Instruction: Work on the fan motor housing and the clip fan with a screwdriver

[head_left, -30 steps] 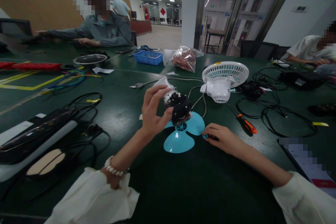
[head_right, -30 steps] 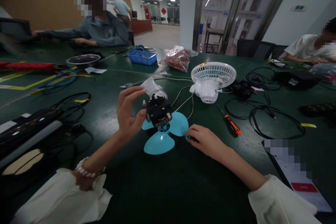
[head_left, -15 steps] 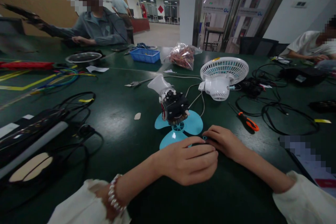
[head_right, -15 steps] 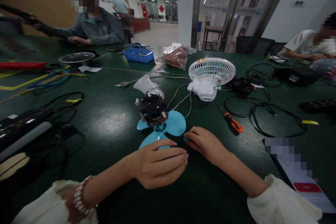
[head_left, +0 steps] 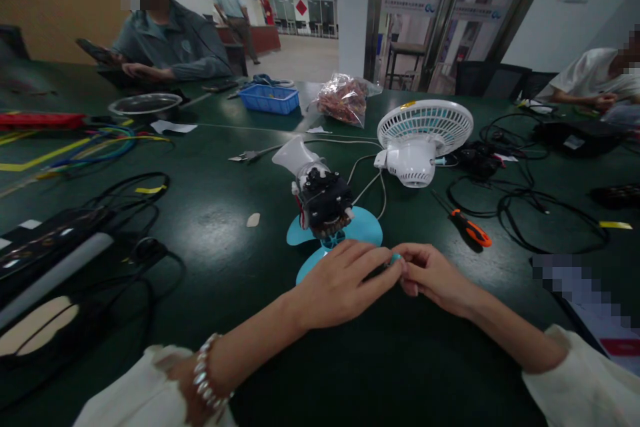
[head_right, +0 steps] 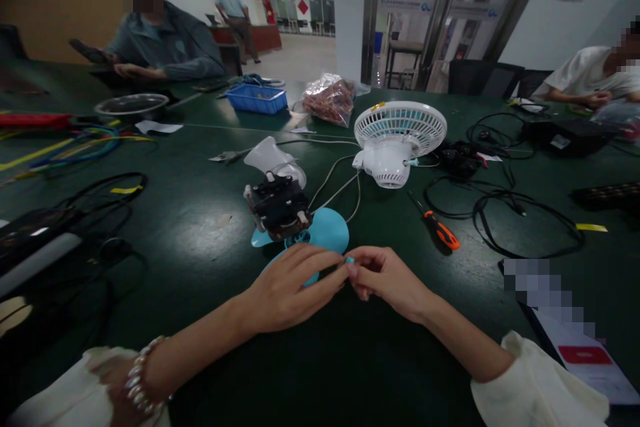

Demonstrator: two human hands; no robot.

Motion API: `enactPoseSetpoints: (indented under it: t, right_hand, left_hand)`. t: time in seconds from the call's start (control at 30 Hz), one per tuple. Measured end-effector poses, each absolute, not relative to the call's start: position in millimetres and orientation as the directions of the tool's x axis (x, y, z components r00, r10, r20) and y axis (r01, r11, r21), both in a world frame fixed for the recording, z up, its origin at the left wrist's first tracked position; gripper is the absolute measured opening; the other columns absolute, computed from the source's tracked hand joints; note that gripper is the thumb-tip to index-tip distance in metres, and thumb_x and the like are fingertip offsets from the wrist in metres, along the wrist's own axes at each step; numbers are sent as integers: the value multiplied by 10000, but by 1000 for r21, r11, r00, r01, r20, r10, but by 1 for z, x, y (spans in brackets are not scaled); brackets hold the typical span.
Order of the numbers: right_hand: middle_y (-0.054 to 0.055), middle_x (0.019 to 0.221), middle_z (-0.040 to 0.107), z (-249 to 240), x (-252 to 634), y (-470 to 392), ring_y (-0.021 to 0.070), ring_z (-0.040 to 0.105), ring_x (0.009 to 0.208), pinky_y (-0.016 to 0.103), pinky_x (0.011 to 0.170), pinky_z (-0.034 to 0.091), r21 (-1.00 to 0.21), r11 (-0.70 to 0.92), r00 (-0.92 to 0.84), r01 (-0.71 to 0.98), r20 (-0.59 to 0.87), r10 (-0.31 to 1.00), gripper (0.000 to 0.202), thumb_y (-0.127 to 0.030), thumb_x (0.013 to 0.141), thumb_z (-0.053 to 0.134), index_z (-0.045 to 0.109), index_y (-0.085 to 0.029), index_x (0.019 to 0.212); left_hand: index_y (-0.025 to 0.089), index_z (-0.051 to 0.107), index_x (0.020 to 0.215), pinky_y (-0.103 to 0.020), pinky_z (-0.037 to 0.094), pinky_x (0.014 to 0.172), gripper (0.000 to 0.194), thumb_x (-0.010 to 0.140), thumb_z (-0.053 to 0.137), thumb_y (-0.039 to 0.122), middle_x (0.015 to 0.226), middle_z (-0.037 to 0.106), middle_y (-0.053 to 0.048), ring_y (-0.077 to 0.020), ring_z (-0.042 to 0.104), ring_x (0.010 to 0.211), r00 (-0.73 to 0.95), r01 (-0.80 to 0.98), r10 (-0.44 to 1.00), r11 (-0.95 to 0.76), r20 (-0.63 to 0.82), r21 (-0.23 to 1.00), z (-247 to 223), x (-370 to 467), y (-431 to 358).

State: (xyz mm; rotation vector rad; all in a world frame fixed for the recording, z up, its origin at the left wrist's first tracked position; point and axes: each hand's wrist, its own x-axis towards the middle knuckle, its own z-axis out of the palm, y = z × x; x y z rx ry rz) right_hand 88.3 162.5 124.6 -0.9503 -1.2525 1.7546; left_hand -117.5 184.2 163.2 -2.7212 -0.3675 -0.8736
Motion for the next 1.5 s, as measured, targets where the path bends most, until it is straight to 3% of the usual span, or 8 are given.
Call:
enactPoseSetpoints:
  t: [0.1, 0.27, 0.47, 0.7, 0.8, 0.97, 1.3, 1.5]
  right_hand:
    - [-48, 602, 524, 121, 86, 161, 40, 422, 467, 191, 460, 332, -927, -311, -520, -209, -164, 838, 269, -378, 747, 757, 651, -142, 818]
    - [-46, 614, 535, 124, 86, 161, 38, 441, 481, 187, 466, 341, -932, -306, -540, -192, -160, 826, 247, -354, 750, 759, 652, -136, 797]
    - [-48, 632, 543, 128, 85, 161, 40, 464, 501, 187, 481, 361, -941, -299, -533, -160, -173, 828, 222, -325, 752, 760, 663, -140, 830]
    - [-42, 701, 554, 122, 87, 162, 48, 496, 536, 188, 498, 386, -925, -339, -511, -170, -212, 833, 316, -324, 775, 745, 668, -186, 1050]
    - [-34, 709, 562, 120, 87, 162, 54, 503, 545, 189, 496, 387, -930, -335, -522, -151, -213, 826, 270, -317, 788, 734, 683, -187, 1019]
    - [-38, 655, 550, 124, 87, 161, 58, 496, 534, 193, 495, 386, -933, -340, -532, -116, -231, 815, 242, -331, 793, 727, 691, -170, 971]
    - [-36, 653, 550, 128, 86, 161, 57, 495, 535, 194, 493, 366, -937, -337, -535, -88, -241, 810, 258, -347, 778, 737, 690, -154, 943]
    - [-36, 659, 553, 127, 87, 161, 59, 492, 538, 195, 495, 375, -946, -318, -537, -58, -239, 809, 243, -347, 788, 726, 692, -164, 944]
  left_hand:
    - [174, 574, 1121, -276, 477, 668, 231, 892, 547, 173, 964, 654, -43, -148, 583, 814, 804, 339, 226, -934, 550, -112, 164, -117, 185]
    - [188, 585, 1069, -264, 463, 658, 175, 903, 531, 183, 962, 641, -32, -134, 568, 795, 814, 334, 252, -940, 523, -66, 165, -117, 185]
    - [152, 583, 1083, -266, 473, 602, 196, 928, 494, 233, 770, 632, -4, -127, 571, 671, 833, 333, 236, -936, 500, -111, 163, -118, 185]
    - [87, 577, 1088, -235, 509, 590, 230, 876, 572, 177, 772, 700, -29, -127, 655, 655, 658, 531, 253, -823, 710, -199, 173, -131, 194]
    - [101, 580, 1107, -211, 522, 599, 260, 856, 594, 165, 831, 728, -41, -116, 675, 660, 557, 611, 291, -778, 778, -146, 177, -135, 199]
    - [121, 583, 1088, -191, 525, 573, 217, 885, 555, 190, 857, 739, -34, -102, 682, 653, 524, 637, 364, -768, 770, -70, 175, -132, 199]
    - [133, 544, 1041, -171, 463, 520, 174, 891, 545, 223, 698, 674, 30, -82, 650, 589, 448, 665, 476, -743, 757, 73, 179, -127, 195]
    - [158, 521, 1060, -148, 449, 494, 165, 902, 520, 206, 667, 638, 53, -60, 623, 550, 430, 618, 565, -753, 705, 226, 180, -127, 195]
